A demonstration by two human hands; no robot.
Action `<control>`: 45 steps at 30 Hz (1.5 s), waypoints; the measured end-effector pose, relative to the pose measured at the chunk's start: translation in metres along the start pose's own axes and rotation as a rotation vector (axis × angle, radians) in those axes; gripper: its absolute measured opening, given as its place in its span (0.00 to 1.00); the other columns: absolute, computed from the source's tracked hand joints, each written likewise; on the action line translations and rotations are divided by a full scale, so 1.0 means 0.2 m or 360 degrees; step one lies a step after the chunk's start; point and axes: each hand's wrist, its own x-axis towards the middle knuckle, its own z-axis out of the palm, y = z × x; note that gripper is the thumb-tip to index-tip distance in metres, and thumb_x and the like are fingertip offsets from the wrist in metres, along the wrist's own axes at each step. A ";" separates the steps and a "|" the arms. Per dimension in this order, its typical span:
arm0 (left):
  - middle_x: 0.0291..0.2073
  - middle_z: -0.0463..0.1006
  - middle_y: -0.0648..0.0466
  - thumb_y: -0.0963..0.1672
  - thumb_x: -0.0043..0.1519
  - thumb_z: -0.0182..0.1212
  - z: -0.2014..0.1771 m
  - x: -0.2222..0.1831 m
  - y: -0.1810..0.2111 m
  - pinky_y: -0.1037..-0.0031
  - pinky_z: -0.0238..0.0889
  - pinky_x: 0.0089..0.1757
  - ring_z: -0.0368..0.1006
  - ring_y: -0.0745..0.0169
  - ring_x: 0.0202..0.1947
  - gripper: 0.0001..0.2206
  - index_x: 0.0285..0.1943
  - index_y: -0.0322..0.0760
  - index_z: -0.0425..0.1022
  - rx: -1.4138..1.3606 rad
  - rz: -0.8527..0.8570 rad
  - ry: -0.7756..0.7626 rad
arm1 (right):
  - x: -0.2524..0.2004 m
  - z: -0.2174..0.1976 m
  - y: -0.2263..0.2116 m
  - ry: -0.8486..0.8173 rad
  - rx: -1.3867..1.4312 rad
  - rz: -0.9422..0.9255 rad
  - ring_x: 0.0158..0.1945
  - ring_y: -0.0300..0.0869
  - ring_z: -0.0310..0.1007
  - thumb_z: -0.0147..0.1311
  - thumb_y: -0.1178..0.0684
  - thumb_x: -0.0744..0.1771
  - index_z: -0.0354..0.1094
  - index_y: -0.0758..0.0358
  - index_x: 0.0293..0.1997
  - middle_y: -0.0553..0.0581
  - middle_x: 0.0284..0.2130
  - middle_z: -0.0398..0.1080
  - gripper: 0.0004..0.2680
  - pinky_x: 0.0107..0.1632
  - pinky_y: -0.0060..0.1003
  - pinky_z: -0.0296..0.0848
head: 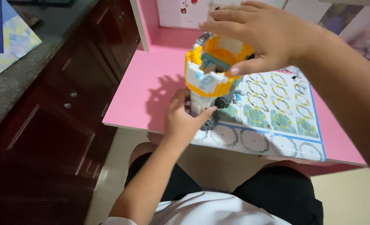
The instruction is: Assembling a toy robot body using small interlocking plastic blocks while following an instruction manual.
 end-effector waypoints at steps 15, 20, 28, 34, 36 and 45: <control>0.68 0.61 0.33 0.55 0.58 0.71 0.29 -0.17 0.05 0.51 0.59 0.65 0.57 0.31 0.72 0.44 0.76 0.24 0.53 0.0245 0.0558 -0.0146 | -0.45 -0.07 0.02 -0.0250 0.0024 0.1198 0.66 0.67 0.65 0.57 0.34 0.66 0.61 0.58 0.78 0.66 0.72 0.64 0.31 0.57 0.64 0.65; 0.61 0.67 0.44 0.48 0.61 0.69 0.08 0.15 0.01 0.57 0.67 0.62 0.65 0.49 0.62 0.25 0.64 0.36 0.67 0.0507 0.1541 0.0585 | -0.61 -0.03 -0.16 0.0522 0.0007 0.0515 0.68 0.70 0.75 0.60 0.71 0.75 0.72 0.84 0.71 0.81 0.67 0.74 0.13 0.63 0.58 0.73; 0.82 0.54 0.48 0.52 0.61 0.94 -0.20 0.47 0.26 0.37 0.44 0.75 0.46 0.39 0.82 0.50 0.83 0.46 0.54 0.1223 0.2104 -0.0403 | -0.53 0.28 -0.47 0.1144 -0.0123 0.0493 0.78 0.70 0.57 0.59 0.55 0.69 0.64 0.65 0.71 0.73 0.71 0.60 0.20 0.80 0.73 0.52; 0.77 0.61 0.47 0.49 0.58 0.98 -0.16 0.51 0.21 0.34 0.58 0.72 0.56 0.35 0.79 0.49 0.80 0.43 0.60 0.1013 0.2264 -0.0395 | -0.49 0.47 -0.54 0.1386 -0.0869 0.0445 0.56 0.58 0.63 0.66 0.49 0.69 0.76 0.58 0.57 0.65 0.51 0.69 0.11 0.66 0.57 0.55; 0.76 0.62 0.48 0.49 0.58 0.98 -0.14 0.53 0.19 0.33 0.61 0.71 0.58 0.34 0.77 0.47 0.79 0.44 0.62 0.1019 0.2286 -0.0341 | -0.46 0.50 -0.57 0.1456 -0.1021 0.0401 0.43 0.50 0.66 0.66 0.48 0.69 0.77 0.53 0.53 0.58 0.41 0.71 0.09 0.60 0.49 0.59; 0.71 0.71 0.48 0.39 0.74 0.82 -0.11 0.55 0.18 0.39 0.67 0.67 0.68 0.38 0.71 0.26 0.75 0.38 0.69 0.0944 0.2431 -0.0113 | -0.31 0.52 -0.67 0.1099 -0.0971 0.0835 0.40 0.45 0.85 0.67 0.40 0.75 0.73 0.66 0.69 0.65 0.67 0.67 0.20 0.37 0.34 0.78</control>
